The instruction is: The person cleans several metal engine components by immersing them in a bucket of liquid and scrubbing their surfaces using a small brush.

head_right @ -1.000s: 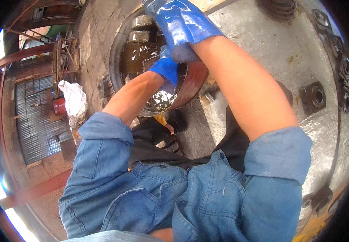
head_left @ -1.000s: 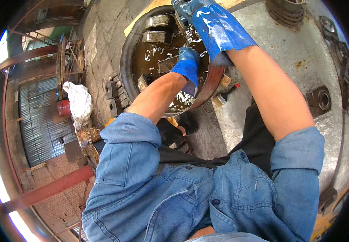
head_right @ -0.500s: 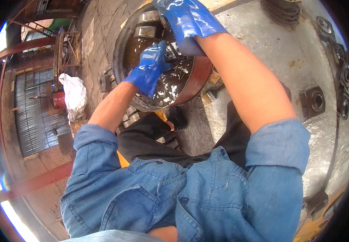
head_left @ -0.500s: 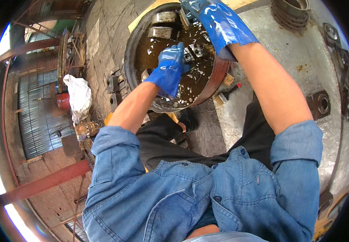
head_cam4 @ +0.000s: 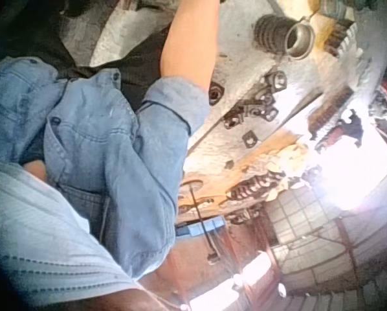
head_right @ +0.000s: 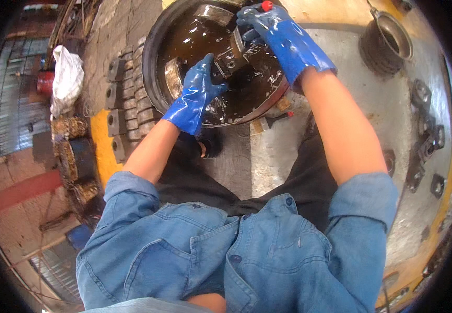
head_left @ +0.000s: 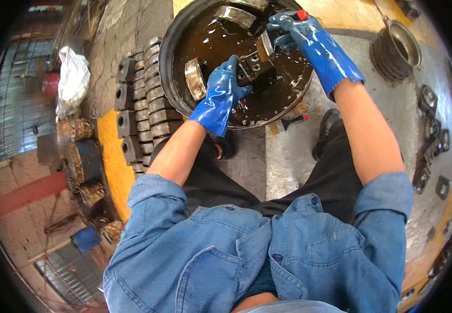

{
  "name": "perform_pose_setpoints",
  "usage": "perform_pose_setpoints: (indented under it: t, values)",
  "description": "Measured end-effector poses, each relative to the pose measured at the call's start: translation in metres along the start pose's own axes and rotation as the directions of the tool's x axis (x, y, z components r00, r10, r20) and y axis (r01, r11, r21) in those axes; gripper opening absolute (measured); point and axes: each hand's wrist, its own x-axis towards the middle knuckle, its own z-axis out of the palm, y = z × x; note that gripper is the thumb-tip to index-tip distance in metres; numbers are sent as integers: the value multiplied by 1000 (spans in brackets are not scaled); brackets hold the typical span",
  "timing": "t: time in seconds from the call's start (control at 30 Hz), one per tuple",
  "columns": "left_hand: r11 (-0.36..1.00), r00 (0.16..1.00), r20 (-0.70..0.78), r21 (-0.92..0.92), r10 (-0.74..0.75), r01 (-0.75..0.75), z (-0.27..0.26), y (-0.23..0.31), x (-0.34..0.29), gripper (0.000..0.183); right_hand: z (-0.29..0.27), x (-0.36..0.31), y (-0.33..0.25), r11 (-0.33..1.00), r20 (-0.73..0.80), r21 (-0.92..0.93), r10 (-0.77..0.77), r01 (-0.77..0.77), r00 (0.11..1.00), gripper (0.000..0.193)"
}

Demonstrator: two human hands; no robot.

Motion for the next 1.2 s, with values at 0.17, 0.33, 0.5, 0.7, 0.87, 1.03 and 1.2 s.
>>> perform_pose_setpoints:
  t: [0.17, 0.33, 0.5, 0.7, 0.87, 1.03, 1.2]
  values:
    - [995, 992, -112, -88, -64, 54, 11, -20, -17, 104, 17, -6, -15, 990, 0, -136, 28, -27, 1000, 34]
    - [982, 985, 2, -71, -175, 175, -3, -7, -19, 104, 26, -19, -22, 990, -21, -142, 2, -5, 1000, 30]
    - [984, 996, -71, -175, -58, 45, -6, -22, -10, 96, 46, -24, -22, 977, 108, -198, -60, 80, 992, 23]
    - [983, 992, -129, -181, -14, -9, 2, -31, -4, 92, 63, -30, -16, 972, 121, -223, -49, 75, 991, 24]
    - [975, 997, -79, -223, -19, 1, 8, -28, 4, 88, 75, -54, -24, 962, 48, -183, -198, 204, 979, 28]
    - [984, 991, -136, -176, -2, -22, 8, -28, -7, 84, 98, -34, -9, 957, -33, -55, -287, 284, 957, 25]
    - [977, 984, -176, -205, 19, -56, 11, -23, -7, 87, 102, -20, 21, 993, -20, -114, -34, 32, 999, 15]
